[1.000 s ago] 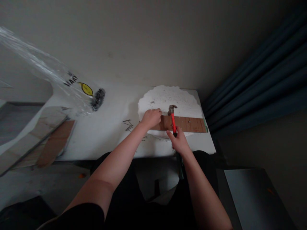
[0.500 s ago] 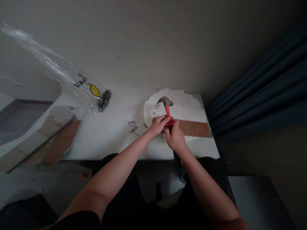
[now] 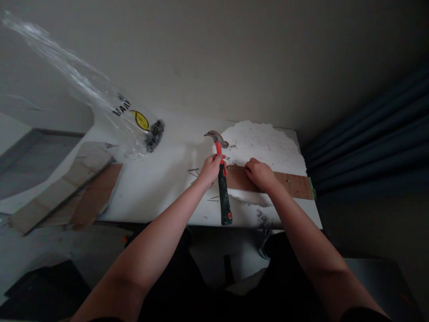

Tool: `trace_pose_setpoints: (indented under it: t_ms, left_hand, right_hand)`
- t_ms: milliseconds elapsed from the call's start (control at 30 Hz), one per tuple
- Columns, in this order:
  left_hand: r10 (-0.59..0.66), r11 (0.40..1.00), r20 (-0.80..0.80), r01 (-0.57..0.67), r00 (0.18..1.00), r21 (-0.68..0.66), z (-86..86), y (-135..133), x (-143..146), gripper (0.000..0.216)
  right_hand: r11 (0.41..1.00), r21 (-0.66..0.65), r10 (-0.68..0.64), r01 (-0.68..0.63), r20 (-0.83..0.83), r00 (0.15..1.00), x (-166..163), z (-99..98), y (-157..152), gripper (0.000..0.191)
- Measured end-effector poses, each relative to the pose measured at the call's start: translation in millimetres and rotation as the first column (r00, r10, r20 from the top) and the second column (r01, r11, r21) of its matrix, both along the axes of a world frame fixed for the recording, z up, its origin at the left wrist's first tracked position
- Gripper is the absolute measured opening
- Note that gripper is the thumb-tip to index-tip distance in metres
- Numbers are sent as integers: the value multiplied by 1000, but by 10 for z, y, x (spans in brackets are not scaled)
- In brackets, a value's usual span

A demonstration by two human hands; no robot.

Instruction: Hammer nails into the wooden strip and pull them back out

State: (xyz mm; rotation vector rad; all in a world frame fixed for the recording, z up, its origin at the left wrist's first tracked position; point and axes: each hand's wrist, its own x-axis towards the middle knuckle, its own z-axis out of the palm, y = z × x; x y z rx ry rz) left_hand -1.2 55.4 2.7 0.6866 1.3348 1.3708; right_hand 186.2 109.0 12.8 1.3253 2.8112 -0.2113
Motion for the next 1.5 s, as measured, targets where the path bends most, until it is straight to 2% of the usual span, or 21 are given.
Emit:
trace_pose_setpoints:
  t_ms: [100,333,533,800,1000,1500]
  left_hand:
    - [-24,1000,-35,24,999,-18,30,-2,10,16]
    - [-20,1000,21,19,1000,3,27,23,26,14]
    - [32,998,66,-28,997,-58,-37,11,77,8]
    - [142,980,237,-102,961,-173,-106,21,88,8]
    - [137,981,155,-112,978,-159,-97,28,118,10]
    - [135,977,140,-109,981,-182,-112,46,124,12]
  right_hand:
    - [998,21,60,-62,85,995,-33,12,-3,31]
    - [981,75,161,-177,187,969,-68,64,-6,30]
    - [980,92,147,-176,256,955,-115,69,-2,29]
    - [981,90,139,-171,287,948,-162,99,4,25]
    - [986,60,129,-153,299,946,-187,129,10,26]
    - [984,56,144,-170,320,937,-152,114,27,33]
